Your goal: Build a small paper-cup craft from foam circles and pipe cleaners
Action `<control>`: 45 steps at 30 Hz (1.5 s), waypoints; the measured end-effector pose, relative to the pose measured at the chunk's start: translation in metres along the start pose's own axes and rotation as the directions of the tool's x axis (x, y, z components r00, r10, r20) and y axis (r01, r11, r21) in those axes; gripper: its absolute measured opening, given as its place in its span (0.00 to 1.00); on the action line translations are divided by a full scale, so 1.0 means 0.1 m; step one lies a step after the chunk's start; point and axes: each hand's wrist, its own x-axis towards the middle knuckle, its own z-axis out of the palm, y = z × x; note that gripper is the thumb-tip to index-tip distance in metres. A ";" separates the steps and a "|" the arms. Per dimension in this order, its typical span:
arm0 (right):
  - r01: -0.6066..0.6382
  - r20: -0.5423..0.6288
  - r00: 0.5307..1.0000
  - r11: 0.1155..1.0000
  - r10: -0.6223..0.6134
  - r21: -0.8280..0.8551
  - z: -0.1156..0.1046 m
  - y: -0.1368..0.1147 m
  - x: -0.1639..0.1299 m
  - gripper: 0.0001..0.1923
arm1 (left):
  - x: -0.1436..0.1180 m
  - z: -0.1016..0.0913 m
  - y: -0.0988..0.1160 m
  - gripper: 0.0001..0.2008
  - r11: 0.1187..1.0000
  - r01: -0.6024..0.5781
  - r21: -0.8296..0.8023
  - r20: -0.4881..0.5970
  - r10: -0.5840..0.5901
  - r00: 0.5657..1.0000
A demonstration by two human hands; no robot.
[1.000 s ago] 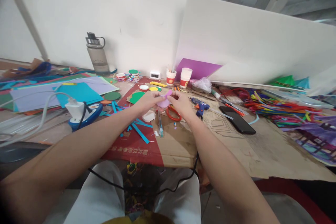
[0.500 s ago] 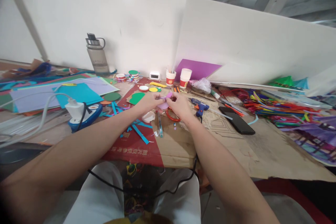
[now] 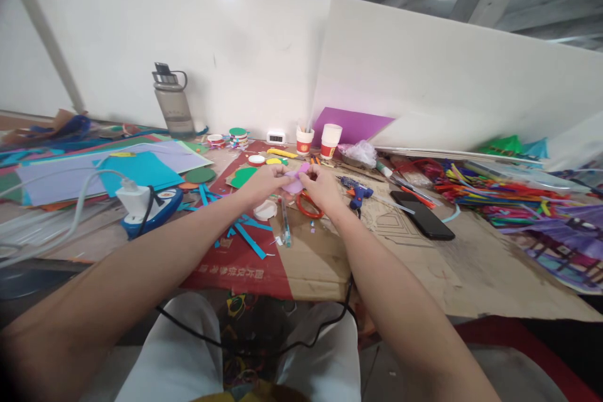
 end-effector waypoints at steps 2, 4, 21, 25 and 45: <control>-0.011 -0.026 1.000 1.000 0.012 0.012 0.01 0.01 0.00 0.12 | 0.00 -0.01 0.00 0.06 0.998 0.001 0.062 -0.030 0.001 1.000; -0.046 -0.095 0.994 0.999 0.048 0.022 0.02 0.01 -0.01 0.13 | -0.01 -0.02 0.01 0.04 0.981 -0.042 0.188 -0.103 0.062 0.993; -0.146 -0.072 0.980 0.920 0.184 0.363 0.20 -0.02 -0.05 0.13 | -0.03 0.10 -0.02 0.17 0.624 -0.326 0.710 -0.036 0.495 0.868; -0.136 -0.120 0.980 0.978 0.156 0.161 0.13 -0.06 -0.05 0.07 | -0.02 0.04 -0.02 0.15 0.770 -0.327 0.548 -0.126 0.463 0.877; -0.055 -0.076 0.995 0.997 0.060 0.060 0.07 0.03 -0.01 0.11 | 0.14 -0.27 -0.05 0.12 0.959 -0.232 0.163 -0.195 0.262 0.945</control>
